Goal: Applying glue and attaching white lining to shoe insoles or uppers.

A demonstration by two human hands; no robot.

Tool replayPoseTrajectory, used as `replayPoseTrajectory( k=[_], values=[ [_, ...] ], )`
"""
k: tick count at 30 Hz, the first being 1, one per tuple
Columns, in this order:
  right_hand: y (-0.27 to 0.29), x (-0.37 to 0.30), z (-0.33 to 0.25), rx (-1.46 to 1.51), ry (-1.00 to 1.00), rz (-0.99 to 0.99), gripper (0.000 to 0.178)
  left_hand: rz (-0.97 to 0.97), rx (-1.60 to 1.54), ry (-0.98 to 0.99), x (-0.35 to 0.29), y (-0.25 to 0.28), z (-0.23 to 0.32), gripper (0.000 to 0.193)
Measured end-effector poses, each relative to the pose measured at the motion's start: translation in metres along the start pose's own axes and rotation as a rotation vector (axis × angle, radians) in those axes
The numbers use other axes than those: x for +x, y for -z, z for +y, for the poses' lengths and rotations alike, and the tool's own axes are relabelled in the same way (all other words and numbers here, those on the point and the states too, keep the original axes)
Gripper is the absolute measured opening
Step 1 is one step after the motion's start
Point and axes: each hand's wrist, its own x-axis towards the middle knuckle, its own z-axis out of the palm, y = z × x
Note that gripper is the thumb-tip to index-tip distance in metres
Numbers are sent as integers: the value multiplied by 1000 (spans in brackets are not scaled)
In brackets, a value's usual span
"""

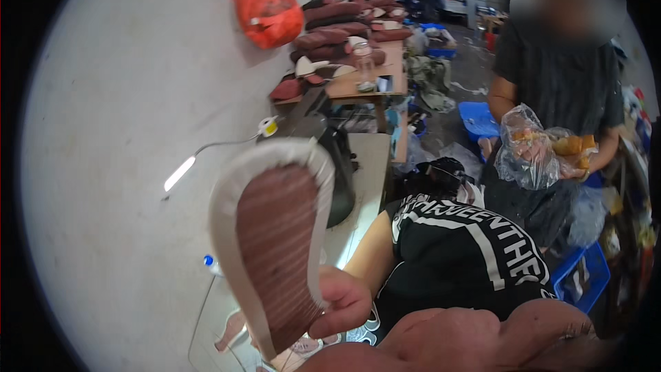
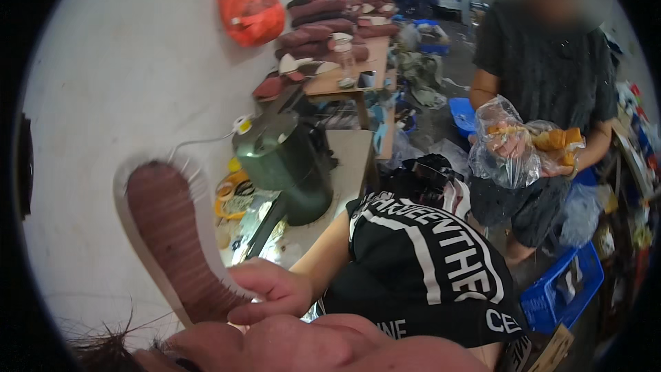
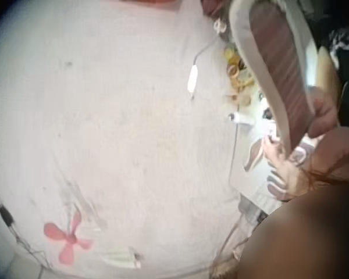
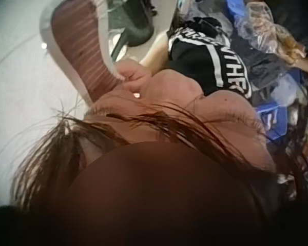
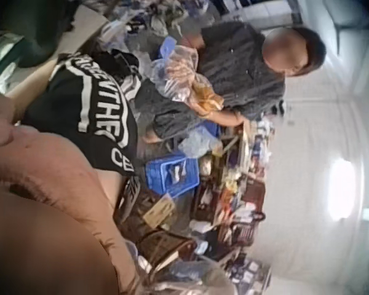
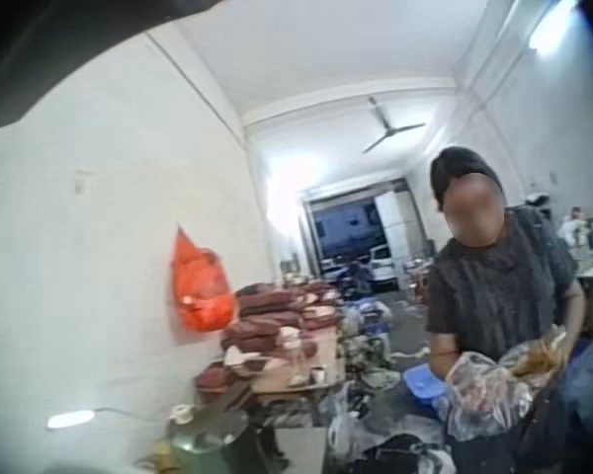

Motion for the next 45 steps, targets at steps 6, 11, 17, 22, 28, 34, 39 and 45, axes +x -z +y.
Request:
replayPoseTrajectory(
  k=[6,11,17,22,28,34,39,45],
  values=[
    [37,-10,1,-150,-24,16,47,-1356,416,2554,136,30,-19,35],
    [35,-9,13,-96,-295,-5,40,-2075,829,2558,158,51,-72,29],
    [13,-21,69,-154,-568,59,45,-3022,1463,1663,8,-14,-263,23],
    [-32,-111,157,-272,-927,-194,49,-2597,779,1377,-45,-87,-337,4],
    [-25,-150,163,-365,-805,-409,53,-2855,-24,-493,47,-228,-269,25],
    [-37,-94,140,-170,-532,-360,48,-2742,53,-1176,158,-251,-309,34],
    [-47,-148,182,-653,-610,-779,46,-2610,-51,-1372,153,-222,-332,43],
    [-55,-166,185,-656,-509,-719,50,-2500,-84,-1499,169,-231,-341,43]
  ],
)
